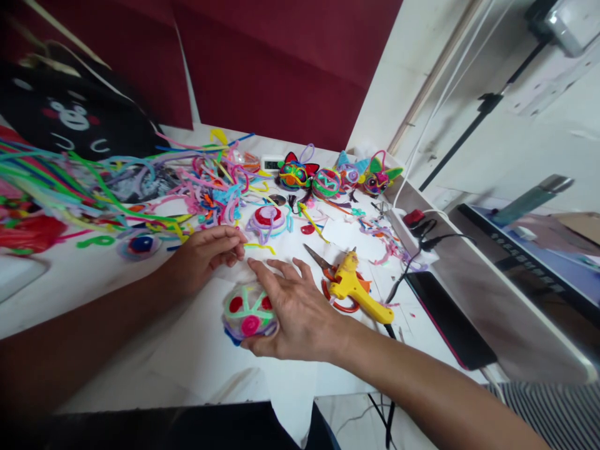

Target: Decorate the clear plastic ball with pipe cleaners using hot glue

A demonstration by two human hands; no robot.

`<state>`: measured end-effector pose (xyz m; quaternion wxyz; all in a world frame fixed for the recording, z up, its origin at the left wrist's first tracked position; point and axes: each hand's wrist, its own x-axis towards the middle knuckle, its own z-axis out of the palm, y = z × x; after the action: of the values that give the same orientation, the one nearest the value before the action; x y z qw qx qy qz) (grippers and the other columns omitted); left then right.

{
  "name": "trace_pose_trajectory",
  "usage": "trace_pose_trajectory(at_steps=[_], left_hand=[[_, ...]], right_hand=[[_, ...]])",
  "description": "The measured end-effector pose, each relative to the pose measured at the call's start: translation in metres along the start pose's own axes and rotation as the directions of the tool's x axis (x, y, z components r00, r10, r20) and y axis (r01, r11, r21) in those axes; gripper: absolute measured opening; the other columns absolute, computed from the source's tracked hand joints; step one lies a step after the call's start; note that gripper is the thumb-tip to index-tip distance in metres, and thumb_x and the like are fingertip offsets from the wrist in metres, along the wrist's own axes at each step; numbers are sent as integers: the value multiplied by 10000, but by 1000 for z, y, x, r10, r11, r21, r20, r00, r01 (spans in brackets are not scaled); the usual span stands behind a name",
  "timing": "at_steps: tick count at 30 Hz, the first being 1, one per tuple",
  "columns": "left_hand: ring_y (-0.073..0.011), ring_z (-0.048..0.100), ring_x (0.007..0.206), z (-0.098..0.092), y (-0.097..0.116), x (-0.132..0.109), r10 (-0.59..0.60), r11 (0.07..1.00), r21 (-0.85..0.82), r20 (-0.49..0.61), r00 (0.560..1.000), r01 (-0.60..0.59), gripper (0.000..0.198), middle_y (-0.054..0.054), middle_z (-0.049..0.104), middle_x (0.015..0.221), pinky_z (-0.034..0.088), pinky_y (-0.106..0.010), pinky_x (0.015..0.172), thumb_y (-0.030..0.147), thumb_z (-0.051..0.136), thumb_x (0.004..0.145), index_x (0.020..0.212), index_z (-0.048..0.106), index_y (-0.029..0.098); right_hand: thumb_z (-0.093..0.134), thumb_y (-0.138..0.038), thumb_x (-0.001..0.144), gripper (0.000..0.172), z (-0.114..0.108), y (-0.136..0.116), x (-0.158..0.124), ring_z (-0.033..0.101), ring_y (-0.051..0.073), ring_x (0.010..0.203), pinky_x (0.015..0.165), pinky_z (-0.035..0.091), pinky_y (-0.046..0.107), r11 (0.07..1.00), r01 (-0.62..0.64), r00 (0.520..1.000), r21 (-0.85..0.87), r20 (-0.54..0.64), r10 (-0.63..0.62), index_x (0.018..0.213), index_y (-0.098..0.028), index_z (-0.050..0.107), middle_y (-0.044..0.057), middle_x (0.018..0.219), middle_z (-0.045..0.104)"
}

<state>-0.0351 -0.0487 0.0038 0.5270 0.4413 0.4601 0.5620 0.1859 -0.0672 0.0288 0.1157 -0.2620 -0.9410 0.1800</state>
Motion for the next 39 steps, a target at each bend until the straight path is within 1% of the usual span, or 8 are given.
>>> trace_pose_trajectory(at_steps=[5,9,14,19,22,27,32,39], left_hand=[[-112,566,587,1,2,-2,-21,1000,2,-13,1000,21,129,-14,652,642,412,-215,539,261,690,709,775,689,150],[-119,571,595,2,4,-3,-21,1000,-1,-19,1000,21,123,-14,650,637,407,-217,536,256,693,701,773,687,156],[-99,523,527,-1,6,0,34,999,19,-100,994,-32,110,4,618,596,351,-206,475,277,663,736,777,680,176],[-106,505,533,-9,11,4,82,997,20,-275,958,-80,70,23,567,601,349,-212,469,277,631,763,771,659,214],[-115,465,506,-14,11,7,102,995,38,-327,940,-95,67,28,520,583,321,-227,447,287,613,779,757,633,228],[-123,419,481,-15,8,10,113,993,59,-295,949,-100,127,29,461,550,279,-238,425,333,586,820,739,600,237],[-127,403,499,-14,11,6,172,963,248,-256,951,-107,334,18,453,543,299,-252,456,389,530,862,578,494,218],[-123,329,478,-18,9,-1,265,865,473,-141,954,-170,375,43,368,506,272,-276,470,418,538,859,557,436,219]], right_hand=[[748,-524,691,1092,-5,1,2,341,336,1382,1132,165,623,999,-11,999,32,33,10,1510,-162,124,165,1446,470],[730,-557,710,1018,-20,-1,0,372,338,1356,1106,267,595,1000,-3,1000,24,-17,3,1492,-162,211,175,1431,482],[695,-470,806,677,-42,5,-9,420,317,1333,1079,343,545,998,51,977,-21,-206,-54,1369,-193,441,143,1350,569],[646,-257,872,289,-55,26,-16,604,268,1123,1011,433,494,993,110,889,-41,-443,-117,1154,-204,612,97,1075,700],[604,-165,881,161,-56,36,-18,664,227,935,894,508,433,994,106,837,-32,-536,-106,1027,-214,652,74,923,708],[552,-54,867,197,-47,40,-21,615,173,710,601,504,306,986,165,818,-18,-555,-147,1014,-152,637,71,768,648],[555,-4,834,206,-42,38,-30,558,190,665,591,464,356,964,200,808,-177,-526,-264,1010,-83,628,87,698,603],[591,-4,817,200,-55,24,-42,611,212,628,573,499,370,937,130,755,-323,-580,-305,964,-125,655,80,625,645]])
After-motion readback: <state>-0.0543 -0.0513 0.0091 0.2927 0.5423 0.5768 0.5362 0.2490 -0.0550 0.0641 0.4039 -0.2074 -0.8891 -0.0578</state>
